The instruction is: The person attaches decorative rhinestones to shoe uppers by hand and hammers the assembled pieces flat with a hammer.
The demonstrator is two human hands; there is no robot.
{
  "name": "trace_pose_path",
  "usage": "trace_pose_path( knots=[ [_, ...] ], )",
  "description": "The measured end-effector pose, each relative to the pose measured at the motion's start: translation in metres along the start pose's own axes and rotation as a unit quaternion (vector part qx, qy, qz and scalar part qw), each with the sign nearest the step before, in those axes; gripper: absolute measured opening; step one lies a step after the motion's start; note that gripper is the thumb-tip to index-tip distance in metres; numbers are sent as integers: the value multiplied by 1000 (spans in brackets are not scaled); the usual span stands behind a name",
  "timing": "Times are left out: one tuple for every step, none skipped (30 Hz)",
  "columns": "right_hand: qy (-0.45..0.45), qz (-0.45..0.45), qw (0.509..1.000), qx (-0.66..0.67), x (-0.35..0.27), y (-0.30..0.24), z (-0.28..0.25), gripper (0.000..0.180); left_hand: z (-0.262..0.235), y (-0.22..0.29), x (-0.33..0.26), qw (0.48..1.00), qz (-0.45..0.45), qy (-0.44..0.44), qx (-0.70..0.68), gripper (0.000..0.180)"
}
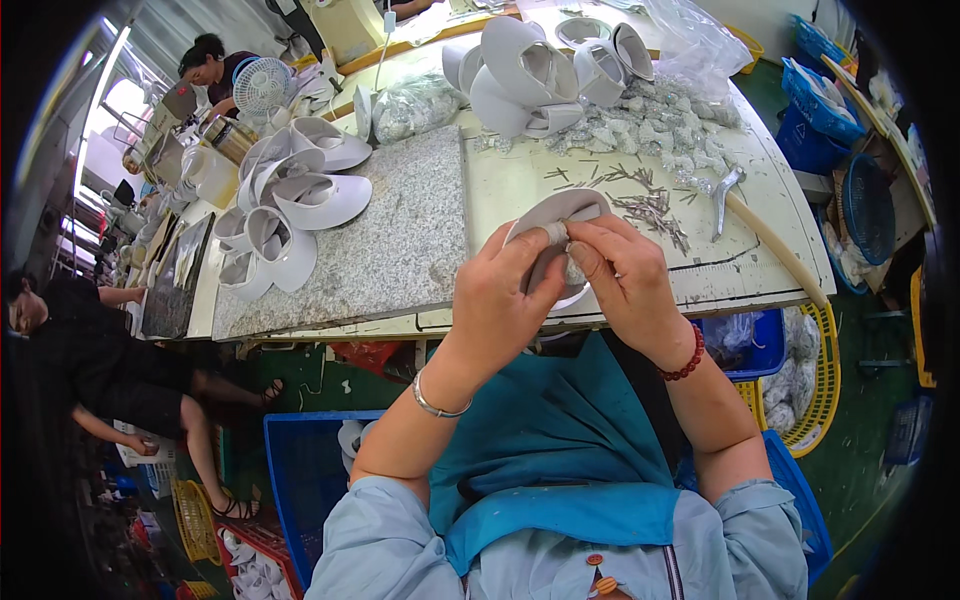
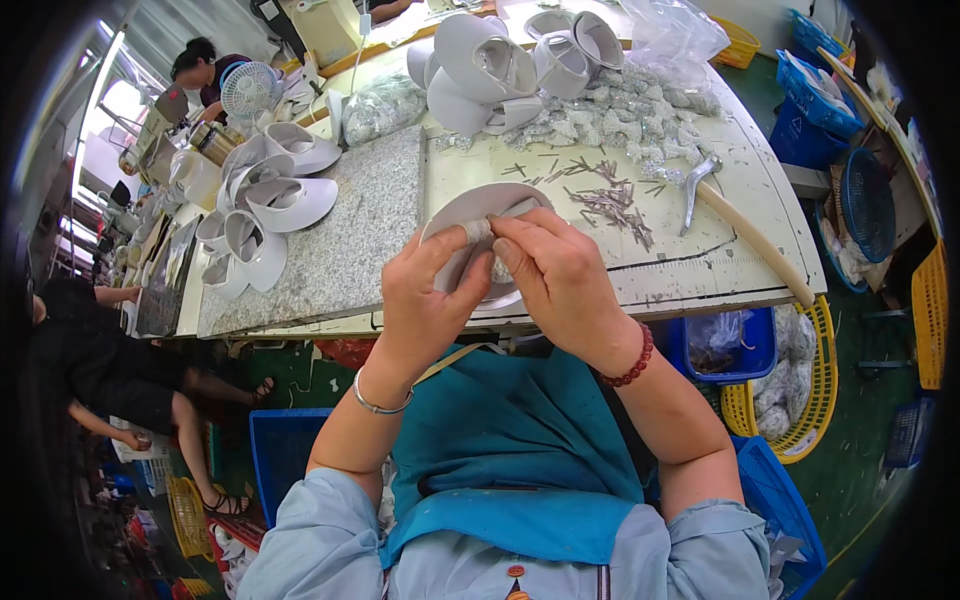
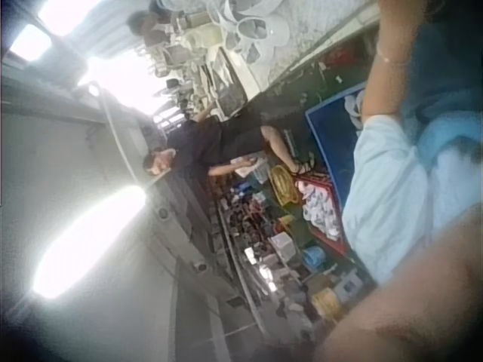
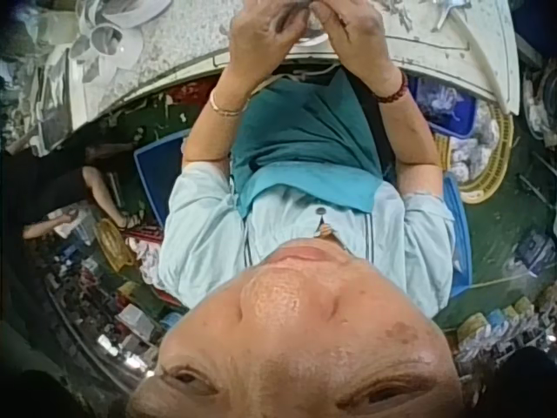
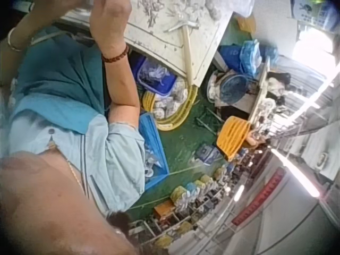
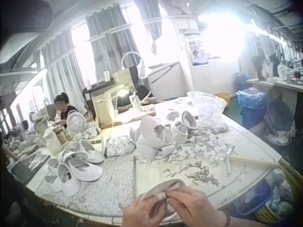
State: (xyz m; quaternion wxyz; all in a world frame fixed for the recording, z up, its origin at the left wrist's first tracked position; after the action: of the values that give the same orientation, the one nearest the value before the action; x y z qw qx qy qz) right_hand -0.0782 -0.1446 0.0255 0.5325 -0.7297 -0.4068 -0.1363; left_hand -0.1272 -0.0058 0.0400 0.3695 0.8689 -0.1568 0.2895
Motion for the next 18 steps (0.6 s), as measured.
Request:
trace_pose_path(
  knots=[
    [-1,-8,1000,-8,0,-1,0,18,0,1,0,1000,-6,-2,14,20],
    [-2,-9,1000,-7,1,-1,0,18,1,0,-2,1000,-6,-1,14,20],
    [-14,4,1000,6,2,0,0,18,2,-2,-4,1000,-10,-4,20,19],
    [-27,16,999,19,3,2,0,19,3,-3,-5,1000,-14,-6,25,18],
    [-27,15,999,19,4,-2,-2,19,2,-4,-5,1000,-14,-6,26,18],
    [-53,30,998,18,6,-6,-3,22,-1,-4,-4,1000,-17,4,0,18],
    [-79,44,996,16,6,-8,-3,25,-4,-5,-4,999,-20,14,-26,17],
    [-79,44,996,15,7,-7,-5,25,-5,-5,-3,999,-20,15,-27,17],
    [-91,23,995,-24,7,-7,-7,28,-6,-7,-2,997,-31,9,-64,14],
    [-102,2,993,-63,8,-8,-7,32,-6,-8,-1,994,-42,3,-101,12],
    [-102,2,993,-63,8,-9,-7,32,-6,-8,-1,994,-42,3,-100,12],
    [-98,13,993,-71,9,-10,-8,31,-6,-7,-1,993,-53,1,-108,12],
    [-94,24,992,-79,10,-11,-8,30,-6,-7,-2,991,-63,0,-115,12],
    [-94,22,992,-79,10,-12,-6,30,-6,-6,-2,991,-62,0,-115,12],
    [-73,21,994,-84,9,-12,-4,28,-6,-6,-2,990,-72,7,-122,12],
    [-53,21,994,-88,8,-12,-3,26,-6,-7,-3,988,-82,13,-129,12],
    [-52,19,995,-88,7,-12,-1,26,-5,-6,-4,988,-81,14,-128,12],
    [-29,13,996,-84,6,-12,-1,25,-5,-6,-5,989,-81,19,-120,14]
  ],
)
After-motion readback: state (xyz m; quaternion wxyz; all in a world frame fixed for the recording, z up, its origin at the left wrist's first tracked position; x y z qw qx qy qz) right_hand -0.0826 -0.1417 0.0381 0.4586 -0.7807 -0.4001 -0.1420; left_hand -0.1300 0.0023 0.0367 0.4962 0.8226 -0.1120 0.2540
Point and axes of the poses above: each hand's wrist, its own x-axis towards the middle knuckle, its own z-axis out of the palm, y = z × x, the point moved 5 cm from there along x, towards the middle knuckle, and after that the axes turned 5 degrees about -y, right-handed, at the moved point
